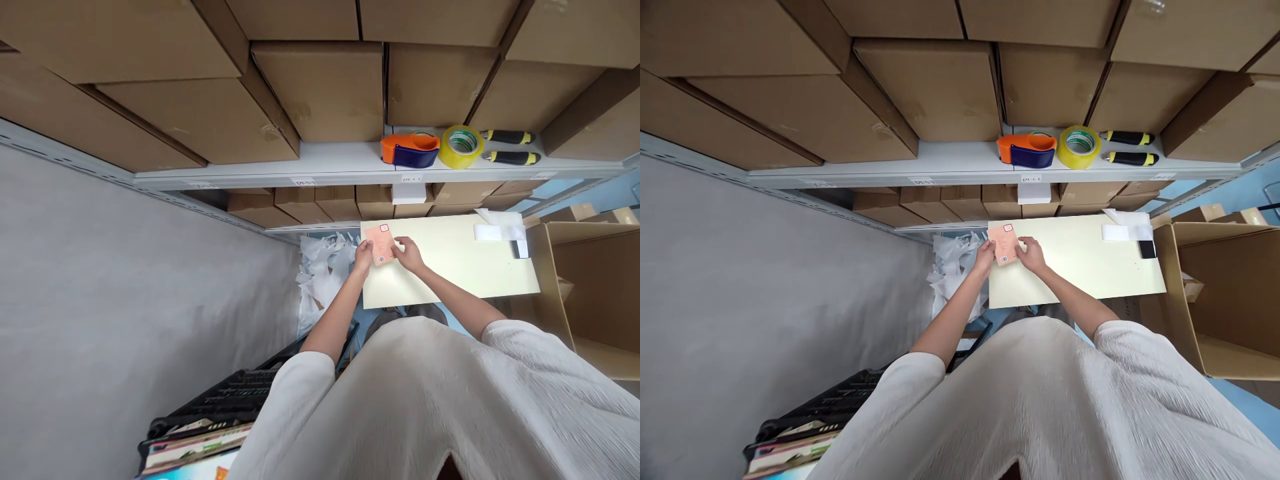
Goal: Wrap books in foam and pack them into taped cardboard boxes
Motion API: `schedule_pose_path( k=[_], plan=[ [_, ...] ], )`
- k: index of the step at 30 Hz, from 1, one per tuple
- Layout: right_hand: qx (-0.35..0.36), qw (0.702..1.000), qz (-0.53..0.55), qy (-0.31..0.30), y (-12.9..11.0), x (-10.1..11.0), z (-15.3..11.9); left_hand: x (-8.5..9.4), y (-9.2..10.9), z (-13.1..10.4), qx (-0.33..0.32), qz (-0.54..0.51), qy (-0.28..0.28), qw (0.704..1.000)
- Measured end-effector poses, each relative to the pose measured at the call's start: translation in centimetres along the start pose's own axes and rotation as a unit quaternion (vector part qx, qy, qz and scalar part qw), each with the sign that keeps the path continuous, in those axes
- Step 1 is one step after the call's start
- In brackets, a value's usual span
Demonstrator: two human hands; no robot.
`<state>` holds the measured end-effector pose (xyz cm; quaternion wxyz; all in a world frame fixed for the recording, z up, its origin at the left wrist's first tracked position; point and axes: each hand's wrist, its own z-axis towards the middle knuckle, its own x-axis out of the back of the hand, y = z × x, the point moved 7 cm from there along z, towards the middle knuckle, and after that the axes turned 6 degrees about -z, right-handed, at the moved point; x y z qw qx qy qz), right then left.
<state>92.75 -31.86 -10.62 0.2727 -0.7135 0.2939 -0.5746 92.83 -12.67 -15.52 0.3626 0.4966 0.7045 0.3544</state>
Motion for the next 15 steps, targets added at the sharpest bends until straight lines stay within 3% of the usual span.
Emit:
schedule_pose_path(
  k=[2, 5, 7, 12, 15],
  plan=[
    [-0.09, 0.991, 0.091, -0.031, 1.5, -0.2, 0.8, 0.3, -0.1, 0.2, 0.031, -0.023, 0.009, 0.999],
    [-0.157, 0.965, 0.195, -0.079, 2.2, -1.0, 1.2, 0.4, -0.1, 0.4, 0.055, -0.04, 0.005, 0.998],
    [-0.168, 0.957, 0.226, -0.07, 2.2, -0.9, 1.3, 0.4, 0.0, 0.5, 0.064, -0.031, -0.001, 0.997],
    [-0.166, 0.964, 0.208, -0.021, 1.8, -0.1, 1.3, 1.0, 0.7, -0.1, 0.009, 0.047, 0.068, 0.997],
    [-0.141, 0.976, 0.168, -0.005, 0.9, -0.1, 0.9, -0.8, 0.4, -0.8, 0.018, 0.015, 0.004, 1.0]
  ],
)
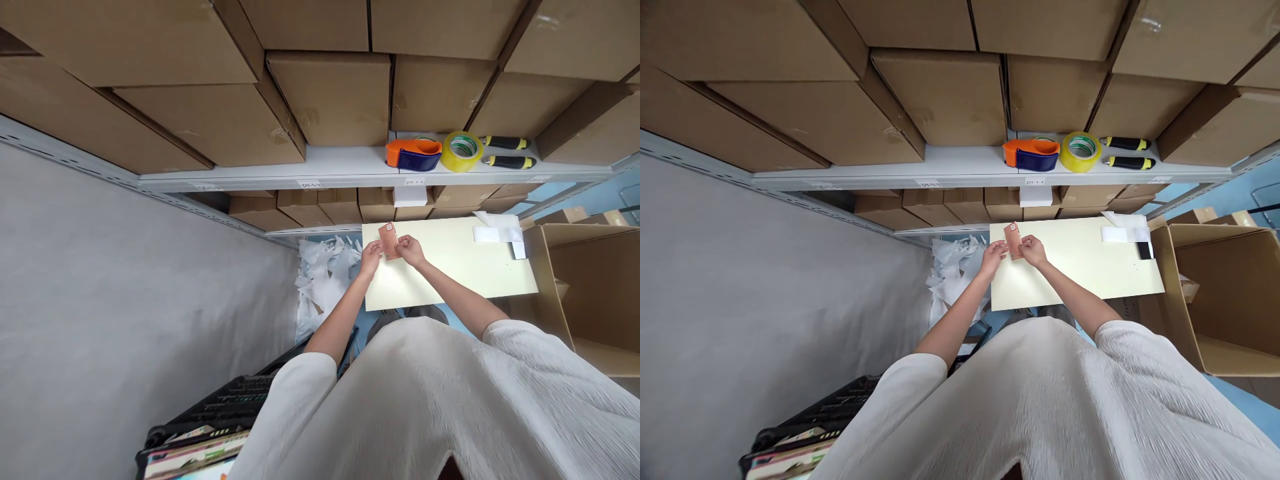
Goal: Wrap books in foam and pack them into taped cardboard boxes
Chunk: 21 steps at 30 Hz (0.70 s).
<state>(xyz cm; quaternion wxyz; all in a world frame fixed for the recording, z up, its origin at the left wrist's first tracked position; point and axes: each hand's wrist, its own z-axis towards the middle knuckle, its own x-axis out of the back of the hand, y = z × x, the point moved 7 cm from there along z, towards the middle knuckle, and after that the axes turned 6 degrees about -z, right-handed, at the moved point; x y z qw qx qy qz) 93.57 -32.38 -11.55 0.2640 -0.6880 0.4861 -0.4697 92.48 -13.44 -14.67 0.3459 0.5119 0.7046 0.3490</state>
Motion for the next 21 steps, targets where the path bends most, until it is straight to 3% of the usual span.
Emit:
schedule_pose_path(
  k=[4, 8, 11, 14, 17, 21],
  plan=[
    [0.126, 0.99, -0.066, -0.024, -2.0, -1.7, -1.5, -1.7, 0.2, -0.6, 0.009, -0.058, -0.056, 0.997],
    [0.183, 0.975, -0.119, -0.035, -2.1, -2.9, -2.3, -0.7, 0.5, -0.2, -0.005, -0.079, -0.04, 0.996],
    [0.143, 0.984, -0.109, -0.01, -0.6, -2.3, -1.6, 0.5, -0.1, 0.2, 0.013, -0.084, -0.012, 0.996],
    [0.046, 0.994, -0.1, 0.008, 1.9, -1.4, -0.5, 1.3, -0.8, 0.4, 0.025, -0.079, 0.003, 0.997],
    [-0.03, 0.997, -0.058, -0.039, 3.9, -1.7, -0.1, 1.6, -1.2, 0.8, 0.021, -0.054, 0.006, 0.998],
    [-0.047, 0.997, -0.022, -0.061, 4.7, -2.5, 0.3, 1.4, -2.2, 1.4, 0.02, 0.004, 0.011, 1.0]
  ],
)
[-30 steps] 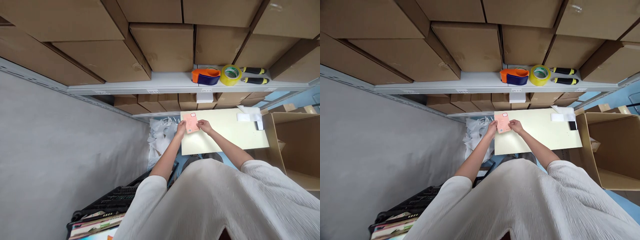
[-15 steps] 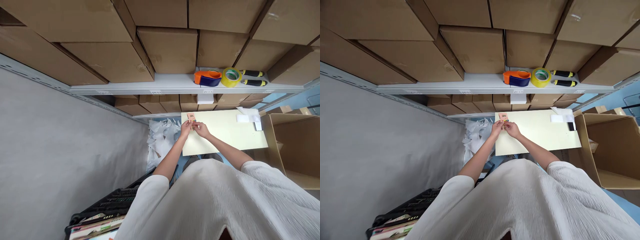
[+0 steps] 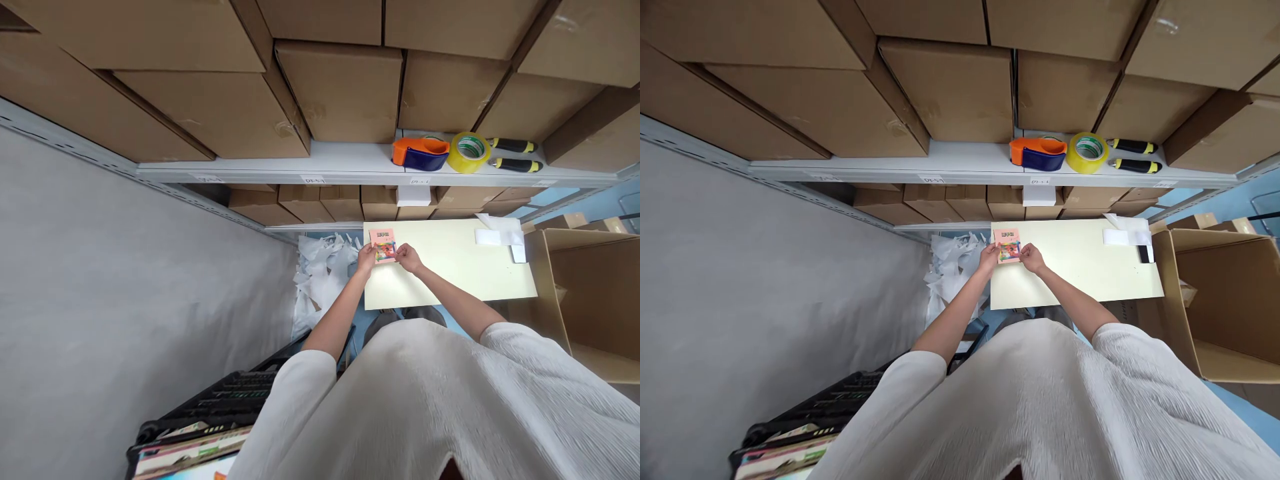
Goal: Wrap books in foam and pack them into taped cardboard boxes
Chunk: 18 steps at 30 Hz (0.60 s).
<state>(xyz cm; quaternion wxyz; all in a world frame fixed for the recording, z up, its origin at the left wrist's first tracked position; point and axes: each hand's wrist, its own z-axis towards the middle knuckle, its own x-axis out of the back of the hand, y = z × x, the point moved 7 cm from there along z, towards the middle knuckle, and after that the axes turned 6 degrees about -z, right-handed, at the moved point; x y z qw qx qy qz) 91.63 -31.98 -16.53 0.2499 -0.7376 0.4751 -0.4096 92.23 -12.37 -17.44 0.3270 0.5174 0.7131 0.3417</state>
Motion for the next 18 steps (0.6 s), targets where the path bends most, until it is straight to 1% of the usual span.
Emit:
schedule_pose_path(
  k=[2, 4, 6, 7, 9, 11, 12, 14, 15, 16, 18],
  plan=[
    [-0.012, 1.0, -0.015, 0.017, 0.3, -0.1, 0.4, -0.1, -0.8, 0.1, -0.001, 0.029, 0.002, 1.0],
    [-0.028, 0.998, -0.047, 0.028, 0.7, -0.2, 1.0, -0.3, -1.7, 0.1, -0.006, 0.087, -0.006, 0.996],
    [-0.039, 0.995, -0.089, 0.034, 1.1, -0.5, 1.4, -0.5, -2.5, -0.3, -0.022, 0.168, -0.031, 0.985],
    [-0.038, 0.993, -0.111, 0.034, 1.2, -0.6, 1.5, -0.6, -2.8, -0.6, -0.035, 0.215, -0.049, 0.975],
    [-0.024, 0.986, -0.162, 0.026, 1.5, -0.9, 1.4, -1.0, -3.3, -1.3, -0.07, 0.321, -0.101, 0.939],
    [0.016, 0.973, -0.232, 0.008, 1.6, -1.3, 0.9, -1.5, -4.1, -2.1, -0.097, 0.428, -0.165, 0.883],
    [0.044, 0.961, -0.274, -0.007, 1.7, -1.5, 0.5, -1.7, -4.6, -2.5, -0.101, 0.473, -0.195, 0.853],
    [0.098, 0.926, -0.362, -0.047, 1.9, -2.1, -0.5, -1.7, -5.6, -3.1, -0.096, 0.545, -0.234, 0.8],
    [0.117, 0.905, -0.403, -0.07, 2.2, -2.4, -0.9, -1.6, -6.0, -3.2, -0.092, 0.571, -0.242, 0.78],
    [0.128, 0.884, -0.44, -0.095, 2.6, -2.6, -1.3, -1.5, -6.3, -3.2, -0.089, 0.589, -0.244, 0.765],
    [0.135, 0.847, -0.497, -0.135, 3.3, -3.0, -1.7, -1.2, -6.7, -3.2, -0.09, 0.607, -0.244, 0.751]
  ],
)
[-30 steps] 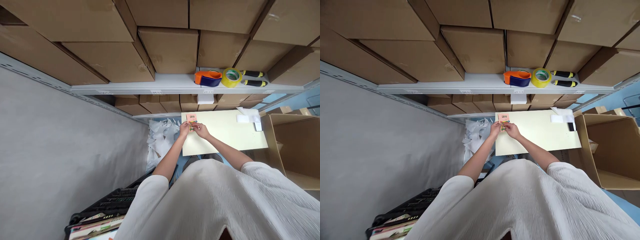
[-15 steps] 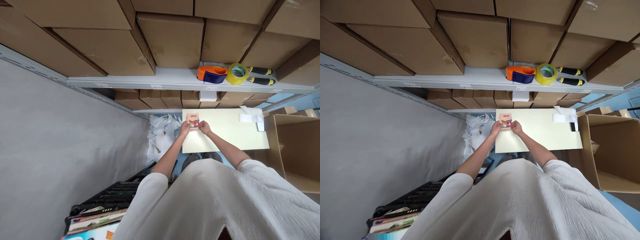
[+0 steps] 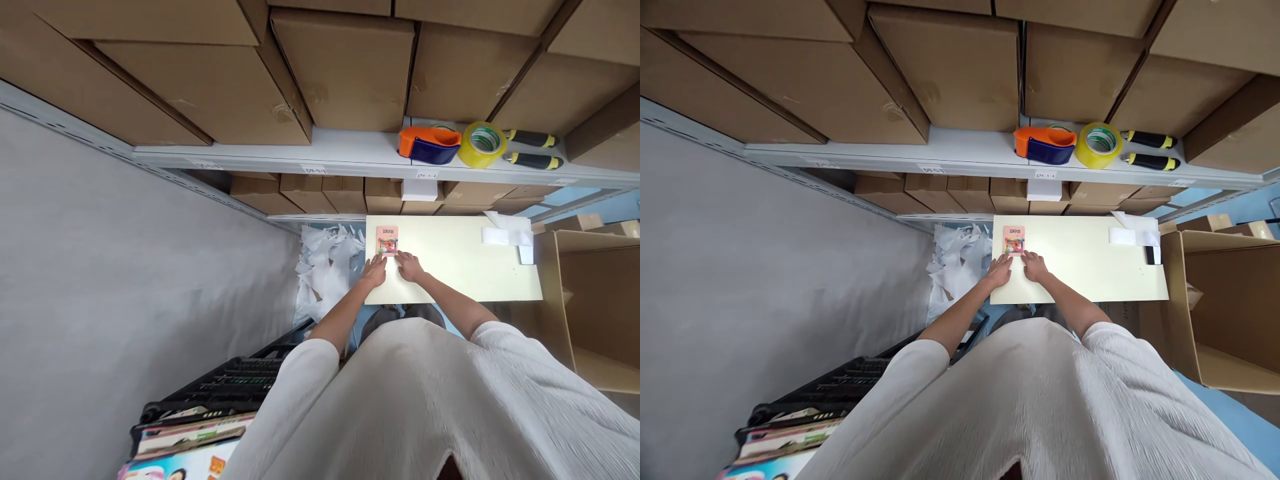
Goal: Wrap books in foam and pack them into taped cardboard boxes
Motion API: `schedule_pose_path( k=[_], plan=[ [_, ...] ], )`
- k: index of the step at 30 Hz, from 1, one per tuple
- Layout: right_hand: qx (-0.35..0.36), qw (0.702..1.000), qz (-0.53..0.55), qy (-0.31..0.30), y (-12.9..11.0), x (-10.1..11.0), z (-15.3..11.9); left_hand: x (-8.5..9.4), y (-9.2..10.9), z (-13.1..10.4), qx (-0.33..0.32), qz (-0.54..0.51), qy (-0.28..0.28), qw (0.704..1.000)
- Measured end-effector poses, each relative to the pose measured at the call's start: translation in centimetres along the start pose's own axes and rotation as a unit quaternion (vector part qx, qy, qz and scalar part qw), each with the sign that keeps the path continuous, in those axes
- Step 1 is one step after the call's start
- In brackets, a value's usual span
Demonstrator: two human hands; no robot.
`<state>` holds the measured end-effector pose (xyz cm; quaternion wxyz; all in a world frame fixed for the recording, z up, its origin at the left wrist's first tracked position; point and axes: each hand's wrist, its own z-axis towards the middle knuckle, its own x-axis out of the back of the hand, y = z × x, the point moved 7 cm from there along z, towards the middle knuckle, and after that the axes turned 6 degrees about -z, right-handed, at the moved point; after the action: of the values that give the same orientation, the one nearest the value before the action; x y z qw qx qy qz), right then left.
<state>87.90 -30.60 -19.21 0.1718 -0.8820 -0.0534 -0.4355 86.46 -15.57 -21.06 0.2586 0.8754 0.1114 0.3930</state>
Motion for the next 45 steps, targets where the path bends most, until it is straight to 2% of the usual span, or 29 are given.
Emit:
schedule_pose_path(
  k=[3, 7, 15, 19, 23, 25, 28, 33, 36, 38, 41, 45],
  plan=[
    [-0.002, 0.998, -0.054, -0.042, 0.2, -0.6, 0.4, 0.0, -0.4, 0.2, -0.004, 0.002, 0.002, 1.0],
    [-0.03, 0.995, -0.072, -0.069, 0.5, -0.5, 2.0, 0.7, -1.3, 0.9, 0.009, 0.002, -0.002, 1.0],
    [-0.053, 0.995, -0.055, -0.061, 0.0, 0.5, 3.9, 2.8, -2.8, 2.5, 0.003, 0.0, -0.01, 1.0],
    [-0.058, 0.996, -0.039, -0.055, -0.5, 1.0, 3.3, 3.1, -2.5, 2.3, -0.002, 0.021, -0.007, 1.0],
    [-0.064, 0.998, -0.012, 0.012, 0.9, 3.3, 1.3, 3.4, -2.0, 1.4, 0.002, 0.023, 0.025, 0.999],
    [-0.073, 0.995, 0.007, 0.072, 2.8, 5.4, -0.4, 3.5, -1.7, 0.8, -0.005, 0.017, 0.029, 0.999],
    [-0.086, 0.978, 0.028, 0.19, 6.9, 9.9, -3.9, 3.5, -1.1, -0.1, -0.012, 0.014, 0.025, 1.0],
    [-0.088, 0.915, 0.019, 0.394, 14.5, 19.8, -10.6, 3.3, 0.9, -0.9, -0.026, 0.012, 0.022, 0.999],
    [-0.097, 0.873, 0.008, 0.478, 18.7, 26.1, -13.5, 2.7, 2.5, -0.8, -0.036, 0.007, 0.026, 0.999],
    [-0.105, 0.857, 0.003, 0.505, 21.2, 30.0, -14.4, 2.3, 3.6, -0.8, -0.04, 0.0, 0.033, 0.999],
    [-0.1, 0.853, -0.002, 0.512, 24.1, 34.7, -14.2, 1.8, 5.1, -0.7, -0.036, -0.007, 0.047, 0.998],
    [-0.082, 0.87, -0.016, 0.487, 26.5, 38.6, -12.0, 1.2, 6.7, -0.8, -0.037, -0.009, 0.062, 0.997]
  ],
)
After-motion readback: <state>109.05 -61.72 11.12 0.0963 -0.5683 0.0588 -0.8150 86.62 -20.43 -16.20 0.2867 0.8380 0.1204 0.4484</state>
